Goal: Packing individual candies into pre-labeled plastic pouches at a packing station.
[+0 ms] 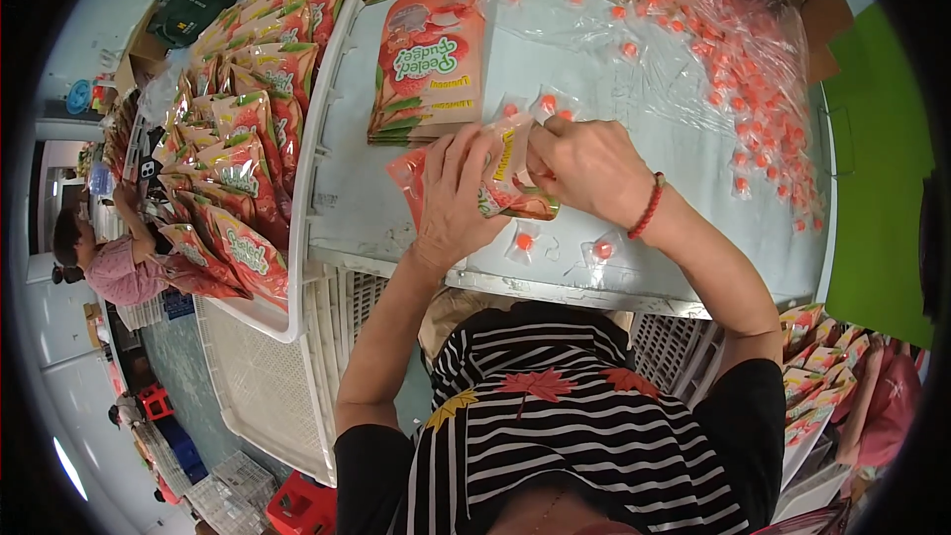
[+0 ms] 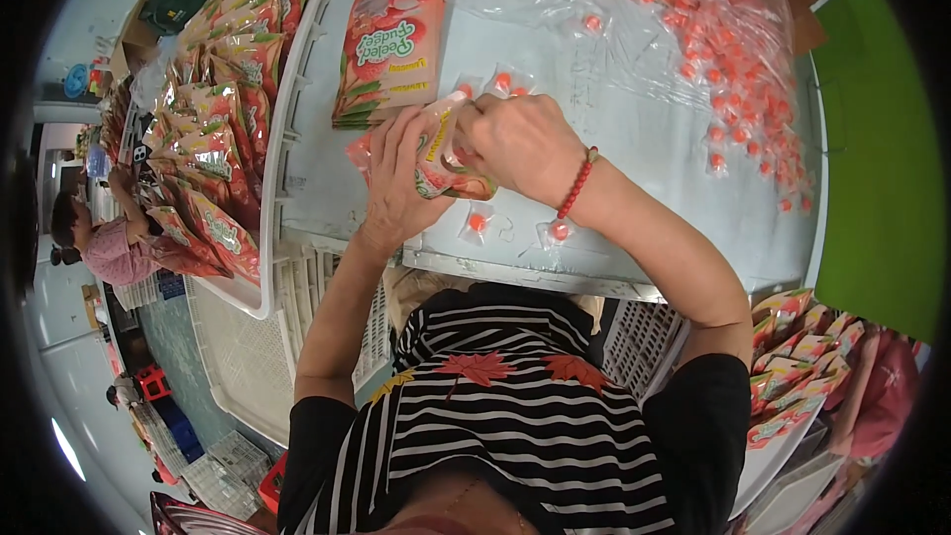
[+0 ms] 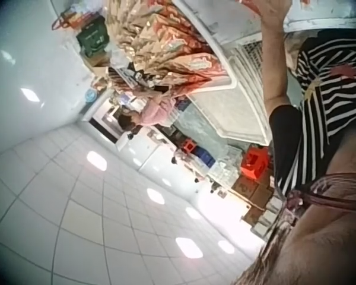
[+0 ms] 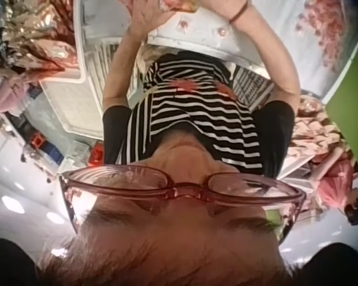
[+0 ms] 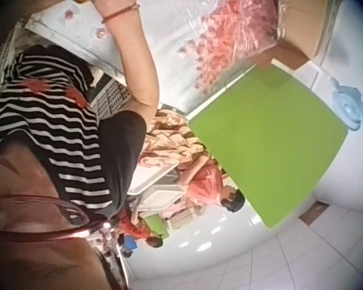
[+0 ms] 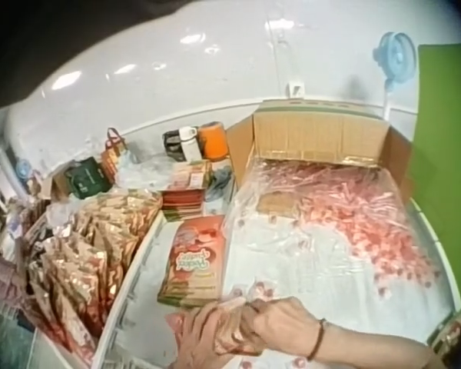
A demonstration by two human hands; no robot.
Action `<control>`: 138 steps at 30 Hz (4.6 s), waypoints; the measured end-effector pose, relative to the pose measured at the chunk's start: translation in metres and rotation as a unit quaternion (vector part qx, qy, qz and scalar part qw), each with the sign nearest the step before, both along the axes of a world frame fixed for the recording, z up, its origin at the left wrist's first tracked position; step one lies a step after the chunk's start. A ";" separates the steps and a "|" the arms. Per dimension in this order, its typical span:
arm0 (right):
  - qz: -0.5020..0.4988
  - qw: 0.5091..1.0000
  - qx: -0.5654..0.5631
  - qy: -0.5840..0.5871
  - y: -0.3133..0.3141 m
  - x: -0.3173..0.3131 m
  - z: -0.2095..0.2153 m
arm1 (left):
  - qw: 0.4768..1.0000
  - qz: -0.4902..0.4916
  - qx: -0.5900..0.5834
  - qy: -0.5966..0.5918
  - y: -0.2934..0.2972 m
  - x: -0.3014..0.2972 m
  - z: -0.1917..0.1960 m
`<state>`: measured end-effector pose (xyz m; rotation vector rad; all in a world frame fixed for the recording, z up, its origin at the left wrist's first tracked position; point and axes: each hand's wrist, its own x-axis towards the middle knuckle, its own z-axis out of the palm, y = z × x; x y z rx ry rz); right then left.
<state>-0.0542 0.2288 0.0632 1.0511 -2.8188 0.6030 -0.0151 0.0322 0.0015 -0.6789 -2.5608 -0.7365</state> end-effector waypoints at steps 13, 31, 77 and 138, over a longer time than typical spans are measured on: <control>-0.090 0.742 -0.601 -0.283 -0.039 0.007 -0.017 | 0.990 0.074 0.112 -0.030 0.009 0.001 0.007; -0.132 0.796 -0.583 -0.096 -0.035 0.006 -0.003 | 0.968 0.108 0.224 -0.045 -0.006 -0.002 0.010; -0.127 0.740 -0.632 -0.190 -0.076 0.005 -0.011 | 0.982 0.134 0.103 0.086 -0.006 0.003 -0.001; -0.089 0.989 -0.042 0.110 -0.020 -0.046 -0.113 | 0.954 0.229 0.188 0.044 -0.061 0.021 -0.007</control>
